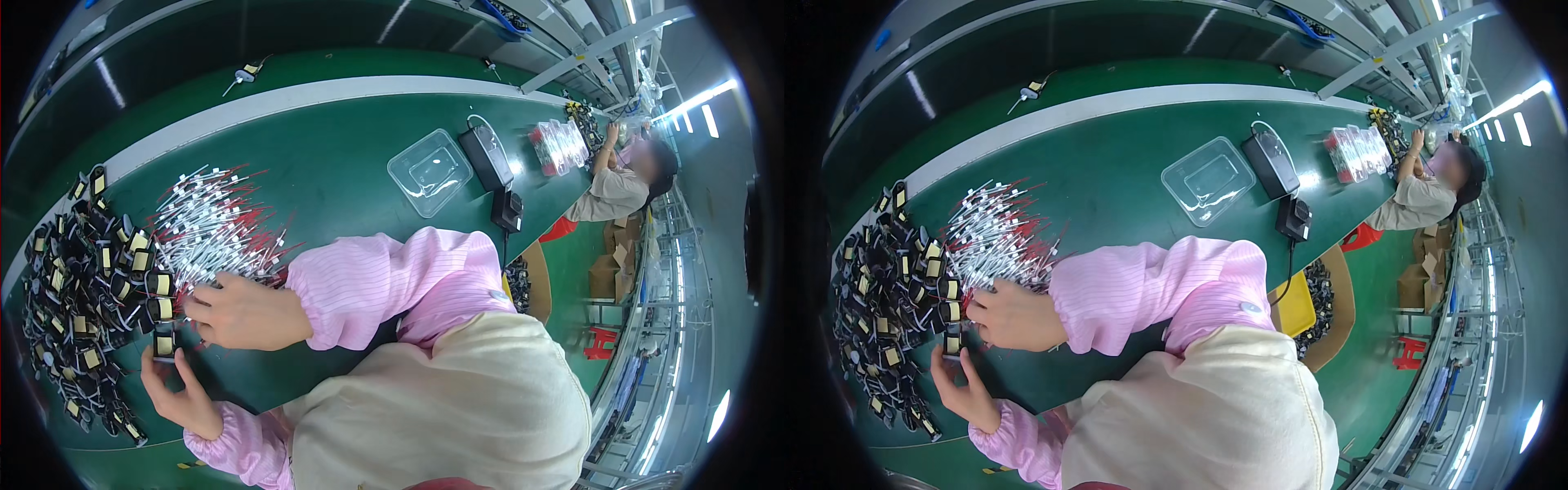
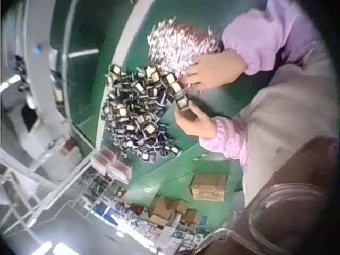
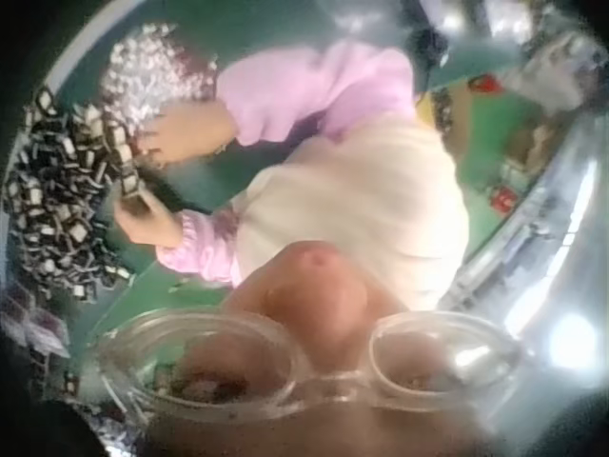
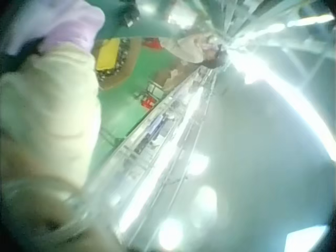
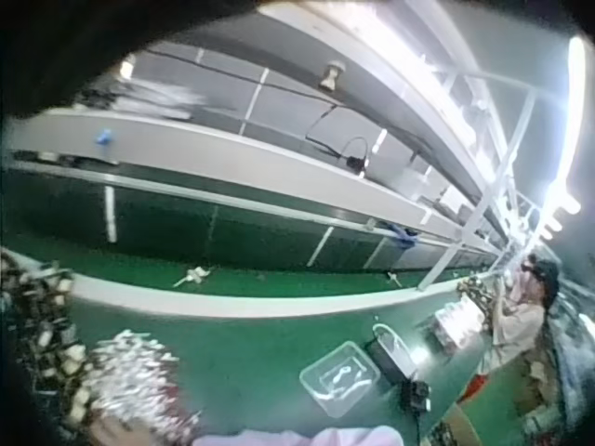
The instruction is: The person repeatedly picks small gray electronic components and red/white wires from a green table, inserts the wires into the components, and places the assembled units back on the table. The process is continuous and repetitive throughout the clip.
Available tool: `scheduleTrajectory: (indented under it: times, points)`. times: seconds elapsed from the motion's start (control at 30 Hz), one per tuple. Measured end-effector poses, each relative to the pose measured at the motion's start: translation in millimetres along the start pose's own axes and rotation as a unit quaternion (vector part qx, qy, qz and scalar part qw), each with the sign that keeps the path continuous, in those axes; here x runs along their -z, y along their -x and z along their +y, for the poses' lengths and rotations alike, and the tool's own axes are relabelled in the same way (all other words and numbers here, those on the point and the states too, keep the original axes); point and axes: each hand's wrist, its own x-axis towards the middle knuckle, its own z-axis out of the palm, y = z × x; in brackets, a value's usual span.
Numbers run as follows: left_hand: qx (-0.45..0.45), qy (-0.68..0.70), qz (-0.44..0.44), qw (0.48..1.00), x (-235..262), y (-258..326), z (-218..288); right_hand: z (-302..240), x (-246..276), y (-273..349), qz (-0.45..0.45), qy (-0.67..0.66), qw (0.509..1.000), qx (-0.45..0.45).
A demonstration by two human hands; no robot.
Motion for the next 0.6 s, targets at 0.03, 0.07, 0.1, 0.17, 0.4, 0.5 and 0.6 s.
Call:
scheduleTrajectory:
  times: [0.03, 0.07, 0.1, 0.17, 0.4, 0.5, 0.6]
  points:
    - [0.011, 0.079, 0.021, 0.997, 0, 3, 5, -1, 1, -1, 0.001, 0.005, 1.000, 0.005]
    - [0.021, 0.157, 0.041, 0.986, 0, 5, 9, -2, 1, -2, 0.003, 0.010, 1.000, 0.010]
    - [0.024, 0.203, 0.066, 0.977, 0, 8, 12, -3, 0, -2, -0.001, 0.012, 1.000, 0.012]
    - [0.030, 0.290, 0.114, 0.950, 0, 11, 18, -4, -2, -1, -0.008, 0.014, 1.000, 0.016]
    - [0.117, 0.382, 0.248, 0.882, 13, 15, -7, -9, 18, -12, 0.007, 0.022, 1.000, -0.017]
    - [0.140, 0.397, 0.258, 0.869, 17, 18, -7, -5, 25, -17, 0.075, -0.031, 0.997, -0.020]
    - [0.157, 0.455, 0.238, 0.843, 25, 20, -4, 0, 27, -23, 0.104, -0.127, 0.985, -0.045]
